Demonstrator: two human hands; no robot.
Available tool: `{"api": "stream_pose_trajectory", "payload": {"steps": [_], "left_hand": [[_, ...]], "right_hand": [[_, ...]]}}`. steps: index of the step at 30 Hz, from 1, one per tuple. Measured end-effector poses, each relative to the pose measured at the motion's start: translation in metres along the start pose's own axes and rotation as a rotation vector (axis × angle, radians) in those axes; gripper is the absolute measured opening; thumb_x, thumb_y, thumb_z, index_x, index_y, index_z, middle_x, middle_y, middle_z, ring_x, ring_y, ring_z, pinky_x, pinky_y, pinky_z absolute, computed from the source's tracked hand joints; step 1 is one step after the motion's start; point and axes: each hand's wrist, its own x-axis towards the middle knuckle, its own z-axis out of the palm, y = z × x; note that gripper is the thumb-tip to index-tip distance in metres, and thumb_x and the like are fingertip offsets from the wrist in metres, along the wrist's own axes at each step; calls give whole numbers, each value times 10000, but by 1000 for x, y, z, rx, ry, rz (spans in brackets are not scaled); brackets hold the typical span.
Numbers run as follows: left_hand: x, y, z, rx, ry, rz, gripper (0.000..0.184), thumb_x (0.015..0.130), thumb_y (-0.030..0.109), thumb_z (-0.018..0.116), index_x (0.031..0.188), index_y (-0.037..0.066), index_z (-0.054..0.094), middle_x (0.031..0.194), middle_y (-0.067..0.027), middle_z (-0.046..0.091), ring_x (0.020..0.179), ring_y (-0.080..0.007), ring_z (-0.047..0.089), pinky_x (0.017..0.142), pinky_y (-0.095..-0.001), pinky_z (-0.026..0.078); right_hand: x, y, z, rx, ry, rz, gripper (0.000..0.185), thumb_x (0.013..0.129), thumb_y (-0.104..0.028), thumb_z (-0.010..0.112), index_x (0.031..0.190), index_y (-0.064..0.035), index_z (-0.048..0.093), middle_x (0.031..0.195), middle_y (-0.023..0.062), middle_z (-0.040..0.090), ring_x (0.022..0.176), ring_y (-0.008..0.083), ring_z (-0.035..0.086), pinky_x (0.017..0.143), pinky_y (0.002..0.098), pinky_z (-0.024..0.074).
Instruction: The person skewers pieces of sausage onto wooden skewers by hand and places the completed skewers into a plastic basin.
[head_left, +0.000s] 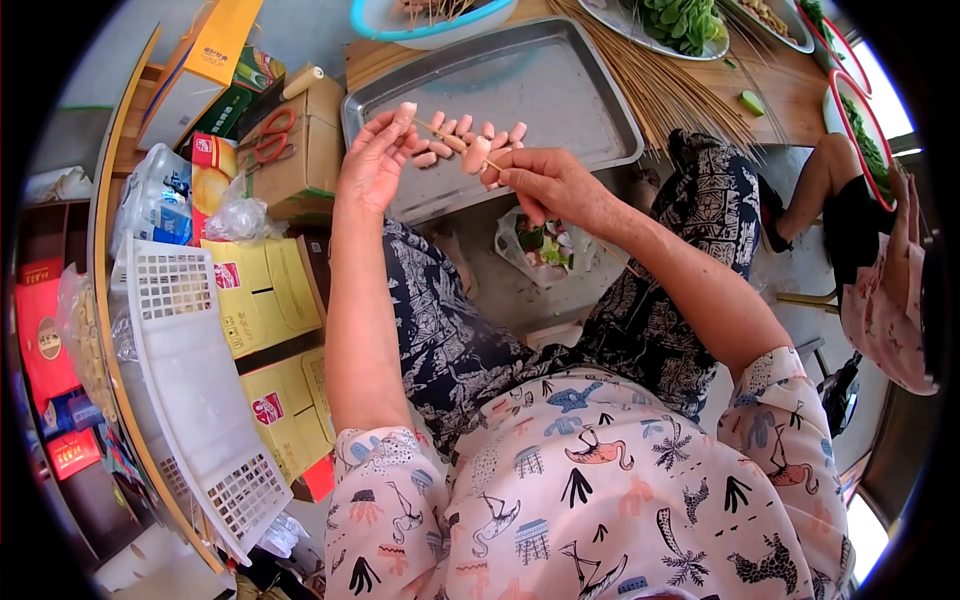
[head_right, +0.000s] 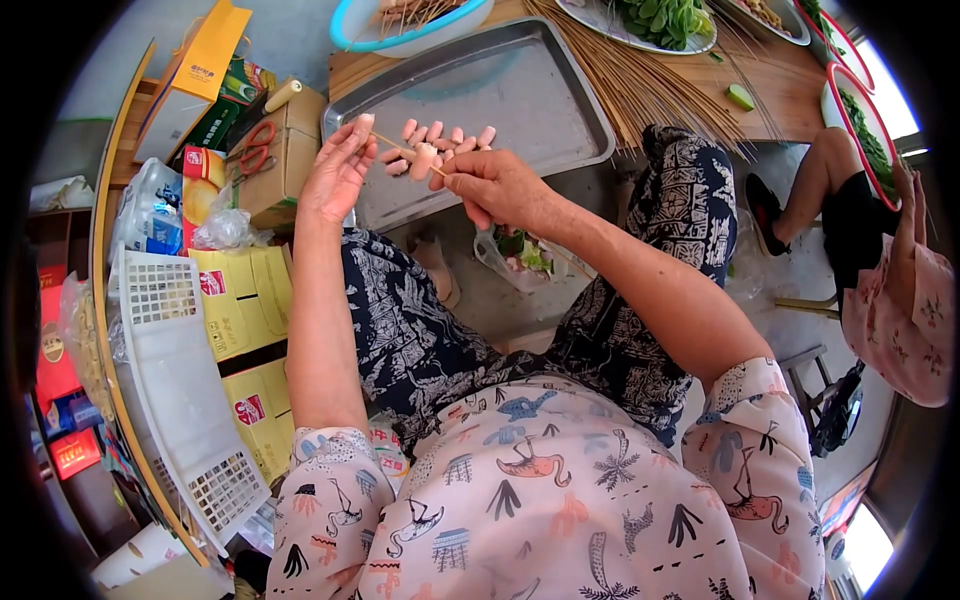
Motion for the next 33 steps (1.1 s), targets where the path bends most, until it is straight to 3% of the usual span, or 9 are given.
{"api": "stream_pose_trajectory", "payload": {"steps": [2, 15, 24, 26, 33], "left_hand": [[1, -1, 0, -9, 14, 0, 253, 849, 15, 631, 1089, 36, 554, 1081, -96, 612, 977, -187, 597, 889, -313, 494], [-2, 0, 8, 25, -8, 33, 199, 846, 4, 634, 1017, 48, 544, 1032, -90, 618, 940, -182, 602, 870, -297, 499], [-5, -6, 14, 133, 28, 113, 171, 848, 7, 634, 989, 48, 547, 989, -80, 613, 907, -187, 611, 847, -295, 508], [-5, -5, 19, 107, 66, 122, 169, 845, 9, 640, 981, 50, 547, 985, -80, 615, 899, -185, 613, 839, -291, 513], [3, -6, 11, 22, 109, 162, 162, 841, 23, 655, 957, 60, 549, 976, -87, 626, 878, -177, 620, 820, -280, 519]], "right_hand": [[0, -1, 1, 0, 19, -22, 236, 964, -197, 451, 997, -43, 626, 470, -15, 467, 402, 48, 396, 411, 220, 309], [5, 6, 1, 12, 26, -23, 233, 960, -191, 455, 974, -39, 630, 468, -17, 466, 402, 45, 397, 415, 222, 314], [7, 11, 3, 25, 40, -24, 227, 947, -190, 467, 983, -36, 630, 464, -2, 477, 404, 57, 399, 428, 230, 324], [8, 12, 3, 17, 15, -38, 224, 963, -185, 454, 1047, -41, 602, 502, -34, 460, 416, 29, 419, 416, 196, 296], [1, 3, 3, 37, 17, 20, 230, 966, -180, 443, 1061, -40, 598, 497, -18, 461, 407, 41, 399, 412, 204, 302]]}}
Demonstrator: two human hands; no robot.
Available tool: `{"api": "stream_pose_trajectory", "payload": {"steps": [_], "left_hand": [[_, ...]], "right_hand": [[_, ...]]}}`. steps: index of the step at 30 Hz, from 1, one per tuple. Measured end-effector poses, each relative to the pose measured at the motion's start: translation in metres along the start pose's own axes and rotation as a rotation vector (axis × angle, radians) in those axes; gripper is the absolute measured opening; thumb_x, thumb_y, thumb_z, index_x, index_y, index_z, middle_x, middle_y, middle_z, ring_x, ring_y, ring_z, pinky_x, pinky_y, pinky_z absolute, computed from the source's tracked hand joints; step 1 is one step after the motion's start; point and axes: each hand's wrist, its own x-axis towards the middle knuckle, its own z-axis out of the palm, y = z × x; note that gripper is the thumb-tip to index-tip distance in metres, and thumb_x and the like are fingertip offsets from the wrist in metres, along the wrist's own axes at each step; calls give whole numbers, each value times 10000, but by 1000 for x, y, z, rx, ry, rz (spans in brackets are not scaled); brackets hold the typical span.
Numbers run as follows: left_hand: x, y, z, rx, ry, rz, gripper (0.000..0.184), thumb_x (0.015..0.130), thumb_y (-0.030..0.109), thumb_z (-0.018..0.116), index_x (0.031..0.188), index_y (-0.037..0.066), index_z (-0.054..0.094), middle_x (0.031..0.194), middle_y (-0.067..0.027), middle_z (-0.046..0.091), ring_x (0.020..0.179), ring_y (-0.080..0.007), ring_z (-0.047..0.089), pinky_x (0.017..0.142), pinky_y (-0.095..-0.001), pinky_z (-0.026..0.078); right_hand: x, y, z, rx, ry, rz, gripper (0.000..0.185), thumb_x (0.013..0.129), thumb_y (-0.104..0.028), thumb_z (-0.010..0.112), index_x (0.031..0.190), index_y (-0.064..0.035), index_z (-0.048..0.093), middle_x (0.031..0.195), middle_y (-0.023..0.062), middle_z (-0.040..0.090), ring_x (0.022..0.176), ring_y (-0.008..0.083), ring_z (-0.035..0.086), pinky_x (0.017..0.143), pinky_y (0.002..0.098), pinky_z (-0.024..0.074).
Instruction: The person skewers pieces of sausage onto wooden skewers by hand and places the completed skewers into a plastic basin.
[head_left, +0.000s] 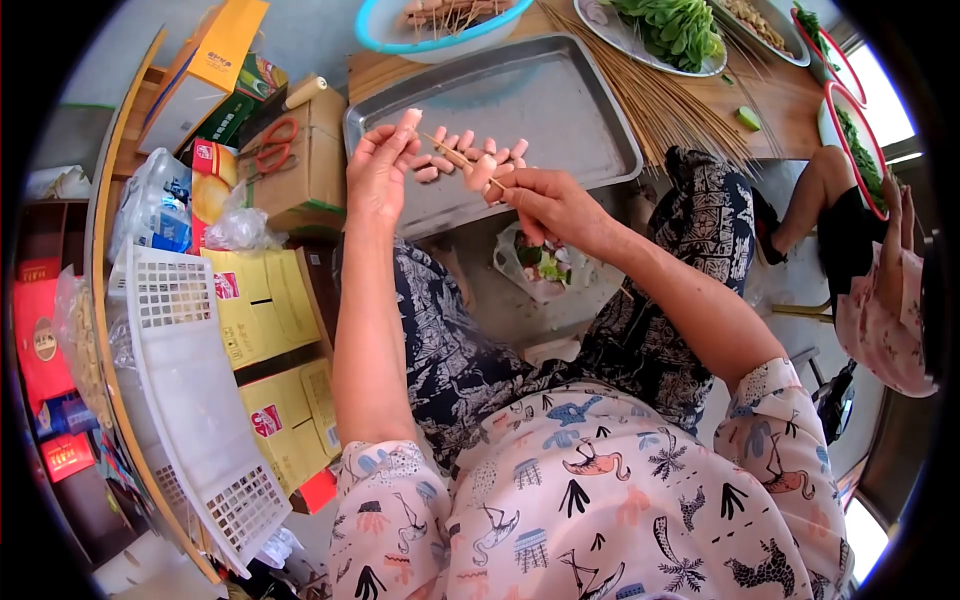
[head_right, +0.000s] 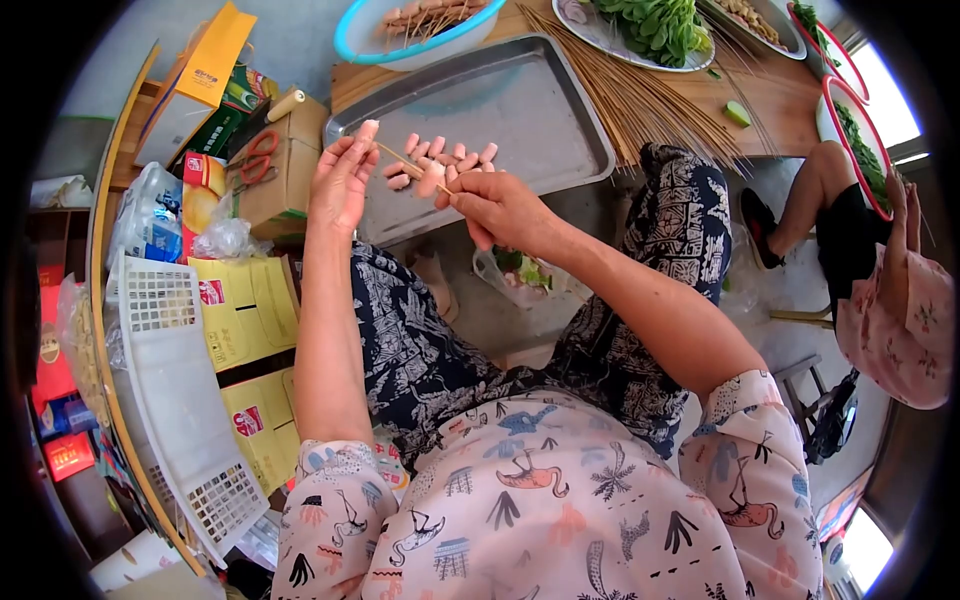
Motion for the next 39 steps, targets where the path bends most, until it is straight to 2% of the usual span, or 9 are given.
{"api": "stream_pose_trajectory", "payload": {"steps": [3, 5, 28, 30, 32, 39], "left_hand": [[0, 1, 1, 31, -10, -18, 164, 839, 23, 657, 958, 61, 550, 979, -85, 626, 883, -177, 617, 819, -278, 517], [-2, 2, 4, 36, -15, -20, 169, 837, 22, 660, 960, 61, 551, 979, -84, 626, 885, -176, 616, 816, -277, 516], [-13, 6, 18, 157, -16, 14, 212, 820, 12, 680, 977, 24, 538, 1001, -82, 574, 921, -169, 602, 845, -284, 523], [-12, 3, 18, 177, -24, 73, 239, 805, 75, 719, 970, 36, 550, 919, -59, 614, 795, -136, 614, 716, -259, 515], [-12, 2, 19, 196, -37, 77, 235, 808, 80, 717, 969, 34, 553, 913, -57, 616, 793, -132, 615, 713, -252, 509], [-15, 2, 27, 248, -77, 65, 212, 823, 99, 705, 960, 31, 559, 897, -53, 629, 778, -114, 618, 698, -225, 496]], "right_hand": [[-1, -1, 0, -5, -6, -19, 237, 968, -183, 437, 1070, -39, 595, 494, -20, 462, 405, 44, 394, 409, 207, 308], [-1, -3, 1, -4, 16, -40, 243, 956, -199, 442, 1008, -34, 613, 473, 3, 481, 377, 62, 376, 392, 224, 311], [5, 4, 1, -21, 37, -30, 240, 958, -190, 440, 1019, -34, 612, 468, 3, 476, 379, 63, 378, 399, 229, 313], [6, 5, 1, -21, 40, -22, 239, 959, -187, 438, 1019, -34, 612, 467, 3, 476, 380, 64, 379, 400, 230, 312], [7, 6, -1, -45, 18, -44, 238, 975, -190, 430, 1064, -48, 599, 512, -22, 473, 421, 39, 427, 411, 207, 308], [10, 4, 2, -16, 55, -55, 235, 977, -183, 423, 1061, -50, 598, 532, -19, 478, 434, 41, 427, 410, 214, 292]]}}
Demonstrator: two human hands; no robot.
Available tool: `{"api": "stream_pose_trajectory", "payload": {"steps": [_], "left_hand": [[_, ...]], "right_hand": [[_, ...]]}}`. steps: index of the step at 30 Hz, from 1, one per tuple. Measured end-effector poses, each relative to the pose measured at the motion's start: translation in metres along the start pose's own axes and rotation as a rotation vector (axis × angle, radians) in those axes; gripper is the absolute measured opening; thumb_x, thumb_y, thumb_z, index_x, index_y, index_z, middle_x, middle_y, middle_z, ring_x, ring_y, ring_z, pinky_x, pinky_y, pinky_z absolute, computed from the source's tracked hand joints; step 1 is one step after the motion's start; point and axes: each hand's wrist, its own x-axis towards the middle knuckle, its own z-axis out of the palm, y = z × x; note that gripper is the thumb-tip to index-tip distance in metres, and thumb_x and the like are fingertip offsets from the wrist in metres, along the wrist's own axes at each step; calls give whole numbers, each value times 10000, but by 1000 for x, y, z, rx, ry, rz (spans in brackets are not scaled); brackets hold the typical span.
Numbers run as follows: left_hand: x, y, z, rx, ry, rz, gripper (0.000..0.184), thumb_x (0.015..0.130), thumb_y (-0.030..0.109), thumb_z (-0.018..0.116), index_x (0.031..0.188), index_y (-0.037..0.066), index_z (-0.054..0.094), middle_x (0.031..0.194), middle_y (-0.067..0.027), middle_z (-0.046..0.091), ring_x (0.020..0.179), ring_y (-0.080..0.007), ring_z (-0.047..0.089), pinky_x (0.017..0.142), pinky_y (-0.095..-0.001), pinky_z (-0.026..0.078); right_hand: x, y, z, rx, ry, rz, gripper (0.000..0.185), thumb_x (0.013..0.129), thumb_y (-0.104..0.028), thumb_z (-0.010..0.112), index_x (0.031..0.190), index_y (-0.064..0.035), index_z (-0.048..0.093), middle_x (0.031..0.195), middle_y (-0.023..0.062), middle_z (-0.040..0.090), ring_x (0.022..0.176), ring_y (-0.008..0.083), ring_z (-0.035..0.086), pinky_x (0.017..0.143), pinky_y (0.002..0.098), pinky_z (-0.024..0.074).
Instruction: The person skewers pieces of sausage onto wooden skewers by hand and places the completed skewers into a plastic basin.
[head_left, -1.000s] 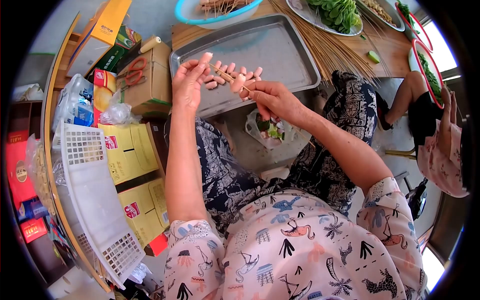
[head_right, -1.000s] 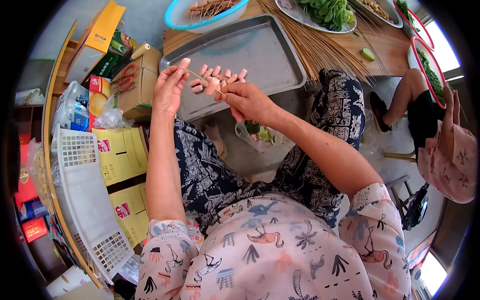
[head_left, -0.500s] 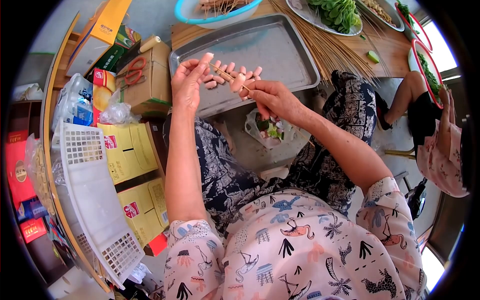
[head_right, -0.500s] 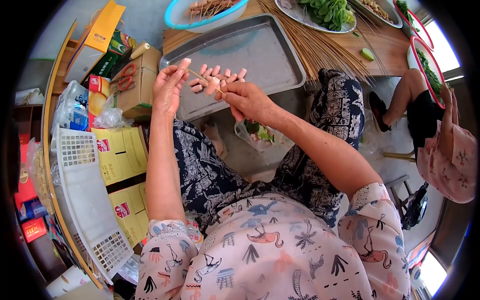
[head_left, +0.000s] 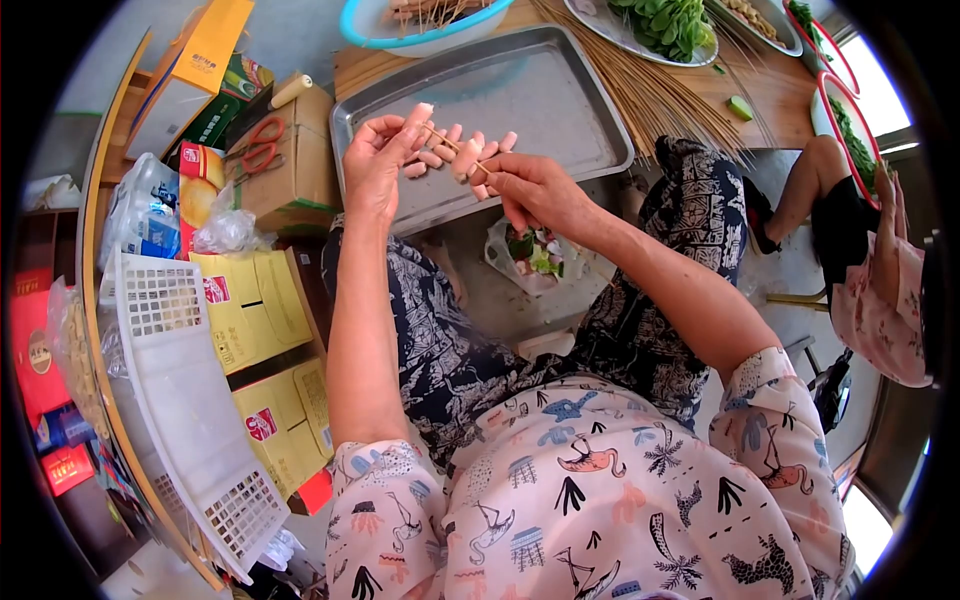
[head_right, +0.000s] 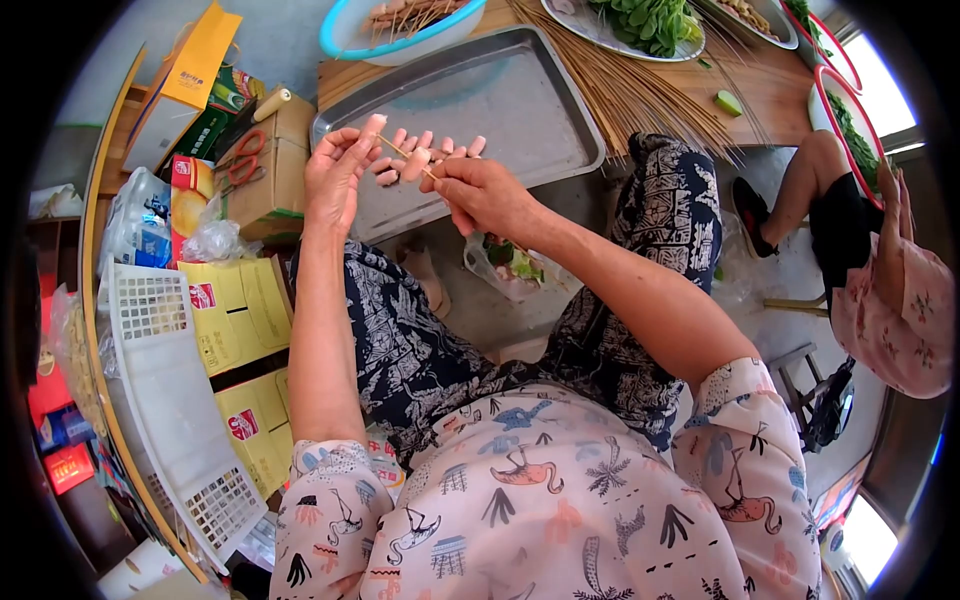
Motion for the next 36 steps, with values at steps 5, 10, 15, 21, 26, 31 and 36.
{"api": "stream_pose_trajectory", "payload": {"steps": [5, 10, 15, 21, 26, 31, 36], "left_hand": [[-4, 2, 8, 36, -51, -19, 212, 825, 104, 701, 962, 27, 559, 873, -53, 637, 750, -98, 603, 624, -198, 460], [-5, -4, 17, 60, -168, -31, 212, 819, 95, 702, 965, 22, 567, 847, -41, 634, 722, -80, 575, 588, -188, 421], [-4, -8, 20, 138, -208, -29, 207, 820, 102, 702, 969, 23, 582, 862, -30, 627, 751, -78, 564, 649, -202, 437], [-2, -10, 15, 141, -196, -72, 201, 864, 128, 651, 1013, 21, 569, 899, -52, 634, 793, -121, 617, 682, -233, 493], [16, -17, -14, 422, -163, -236, 211, 883, 126, 613, 1058, 13, 579, 919, -65, 644, 801, -146, 645, 690, -256, 535], [26, -45, -7, 879, -262, -253, 184, 830, 118, 632, 1002, 51, 634, 878, -56, 663, 694, -114, 628, 586, -237, 508], [48, -131, -17, 1201, -190, 1, 137, 794, 144, 648, 923, 109, 679, 840, -60, 666, 609, -111, 617, 528, -244, 494]], "right_hand": [[5, 1, -1, 71, 32, -9, 218, 955, -179, 440, 993, -36, 599, 498, 10, 486, 431, 66, 413, 434, 235, 315], [11, 2, -4, 50, 60, -28, 222, 953, -179, 433, 982, -36, 600, 504, 5, 485, 433, 63, 404, 431, 226, 313], [13, 5, -5, 90, 75, -12, 224, 955, -182, 429, 970, -37, 599, 513, 1, 483, 435, 59, 407, 420, 225, 305], [9, 2, -14, 85, 83, -28, 231, 954, -177, 429, 979, -22, 599, 549, 15, 520, 438, 62, 419, 411, 225, 300], [4, -7, -23, 118, 148, -7, 270, 981, -217, 429, 1088, -35, 596, 551, -16, 496, 447, 40, 390, 421, 203, 288], [1, -11, -30, 138, 189, -49, 270, 977, -204, 442, 1078, -15, 606, 552, -12, 499, 453, 37, 415, 413, 206, 293], [-2, -10, -35, 148, 207, -53, 266, 965, -193, 456, 1068, -3, 610, 544, -1, 507, 447, 44, 422, 412, 210, 299]]}}
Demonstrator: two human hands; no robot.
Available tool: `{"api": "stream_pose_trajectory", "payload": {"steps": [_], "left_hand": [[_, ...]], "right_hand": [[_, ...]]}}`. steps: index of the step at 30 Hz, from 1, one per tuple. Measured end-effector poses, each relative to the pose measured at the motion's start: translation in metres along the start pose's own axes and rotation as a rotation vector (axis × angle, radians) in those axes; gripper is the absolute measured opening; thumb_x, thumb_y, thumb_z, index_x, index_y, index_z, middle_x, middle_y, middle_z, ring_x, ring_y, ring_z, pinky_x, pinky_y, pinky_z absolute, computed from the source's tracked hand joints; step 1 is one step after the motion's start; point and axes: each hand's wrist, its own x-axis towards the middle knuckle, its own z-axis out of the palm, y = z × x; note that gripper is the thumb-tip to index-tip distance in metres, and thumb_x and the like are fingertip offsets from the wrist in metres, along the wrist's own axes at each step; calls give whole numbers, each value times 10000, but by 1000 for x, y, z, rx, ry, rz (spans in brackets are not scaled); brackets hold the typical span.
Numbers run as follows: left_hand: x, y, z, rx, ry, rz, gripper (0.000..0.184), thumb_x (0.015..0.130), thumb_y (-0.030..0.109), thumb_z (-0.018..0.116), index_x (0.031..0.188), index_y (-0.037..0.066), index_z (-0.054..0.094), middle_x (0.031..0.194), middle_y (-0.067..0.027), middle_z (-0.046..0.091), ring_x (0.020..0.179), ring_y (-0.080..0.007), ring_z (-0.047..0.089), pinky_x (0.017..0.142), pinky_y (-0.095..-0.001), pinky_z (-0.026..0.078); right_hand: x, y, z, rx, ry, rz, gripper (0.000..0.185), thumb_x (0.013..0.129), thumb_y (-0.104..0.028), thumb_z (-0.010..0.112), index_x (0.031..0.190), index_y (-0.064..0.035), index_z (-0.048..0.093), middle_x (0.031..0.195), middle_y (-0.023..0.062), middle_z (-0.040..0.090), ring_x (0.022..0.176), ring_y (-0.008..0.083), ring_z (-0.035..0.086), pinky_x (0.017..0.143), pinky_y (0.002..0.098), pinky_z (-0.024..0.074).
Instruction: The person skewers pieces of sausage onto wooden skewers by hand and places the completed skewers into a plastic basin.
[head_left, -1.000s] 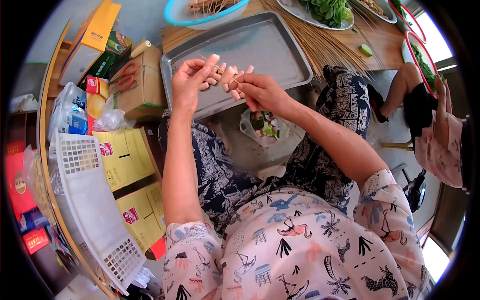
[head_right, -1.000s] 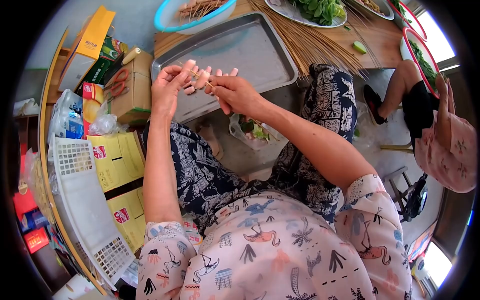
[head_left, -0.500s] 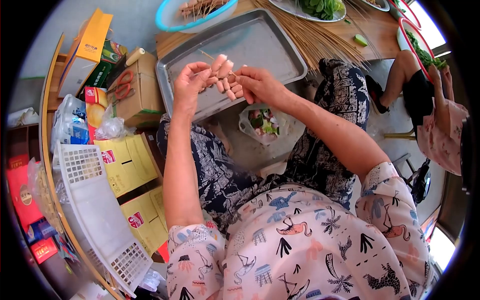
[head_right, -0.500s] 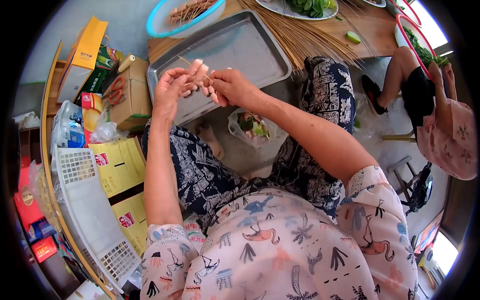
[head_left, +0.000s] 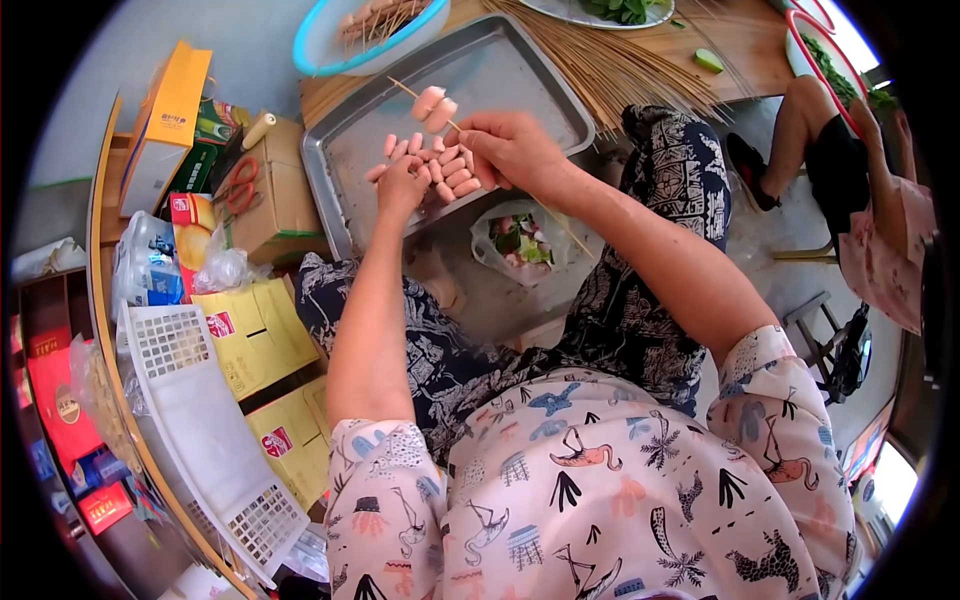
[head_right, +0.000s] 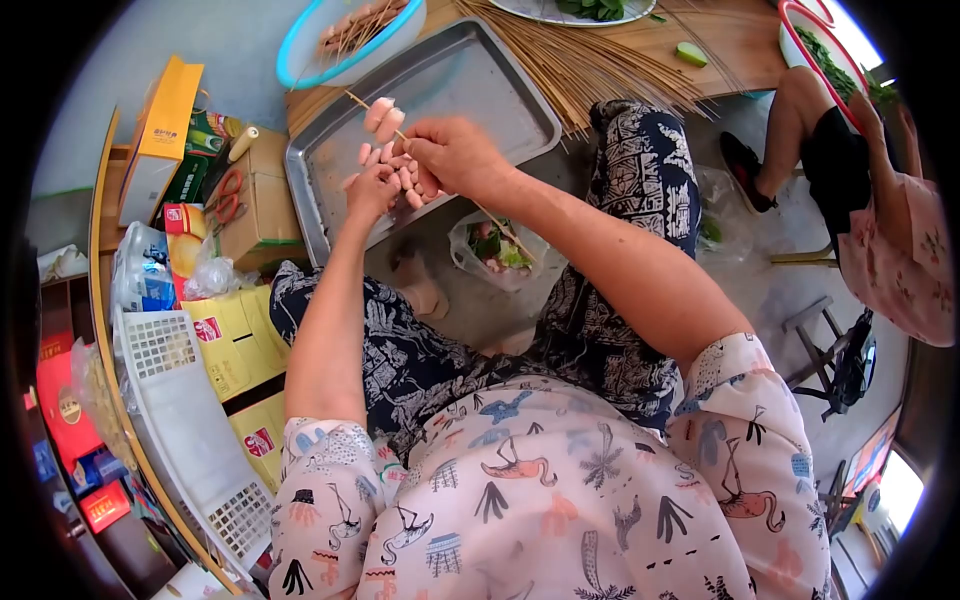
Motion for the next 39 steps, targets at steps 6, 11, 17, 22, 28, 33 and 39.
{"api": "stream_pose_trajectory", "payload": {"steps": [6, 11, 17, 22, 28, 33, 39], "left_hand": [[1, 12, 5, -25, 136, -3, 130, 830, 151, 624, 952, 126, 660, 876, -55, 667, 842, -155, 637, 728, -282, 511], [-15, 46, -74, -969, -121, -401, 271, 839, 126, 632, 1090, 59, 557, 916, -73, 640, 856, -163, 614, 772, -287, 520], [-33, 30, -135, -1417, -143, -149, 334, 879, 113, 596, 1195, 46, 512, 1057, -109, 594, 898, -162, 588, 823, -282, 497], [-44, 15, -130, -1537, -106, -166, 310, 901, 115, 563, 1196, 32, 520, 1099, -134, 592, 910, -171, 592, 827, -290, 503], [-45, 22, -127, -1542, -96, -119, 241, 903, 74, 545, 1140, 31, 546, 1110, -128, 600, 905, -183, 595, 833, -310, 502], [-46, 28, -124, -1449, -35, -97, 254, 855, 43, 633, 1095, 22, 552, 1000, -71, 621, 874, -170, 596, 804, -292, 498], [-49, 37, -122, -1391, -4, -107, 241, 850, 52, 645, 1067, 40, 541, 1020, -79, 612, 903, -159, 584, 837, -289, 483]], "right_hand": [[-2, -1, -2, 37, -17, 28, 268, 962, -197, 455, 1050, 3, 609, 530, 5, 507, 436, 48, 406, 411, 217, 292], [-8, -6, 0, -20, -89, 21, 225, 936, -162, 458, 928, -3, 616, 591, 20, 557, 461, 69, 489, 418, 222, 326], [-15, -2, 11, -72, -179, 41, 226, 937, -179, 449, 954, -26, 614, 504, 17, 509, 430, 58, 423, 425, 224, 315], [-16, 7, 19, -142, -245, 49, 231, 943, -194, 462, 977, -35, 627, 497, 10, 511, 429, 56, 405, 432, 226, 322], [-15, 9, 22, -147, -250, 61, 237, 948, -205, 464, 967, -38, 631, 487, 2, 499, 430, 54, 396, 436, 227, 319], [-16, 8, 25, -143, -260, 65, 235, 949, -207, 467, 969, -43, 634, 479, -1, 488, 427, 52, 389, 436, 229, 316], [-17, 5, 26, -143, -259, 69, 236, 947, -208, 468, 956, -45, 638, 475, 1, 488, 427, 51, 396, 436, 230, 318]]}}
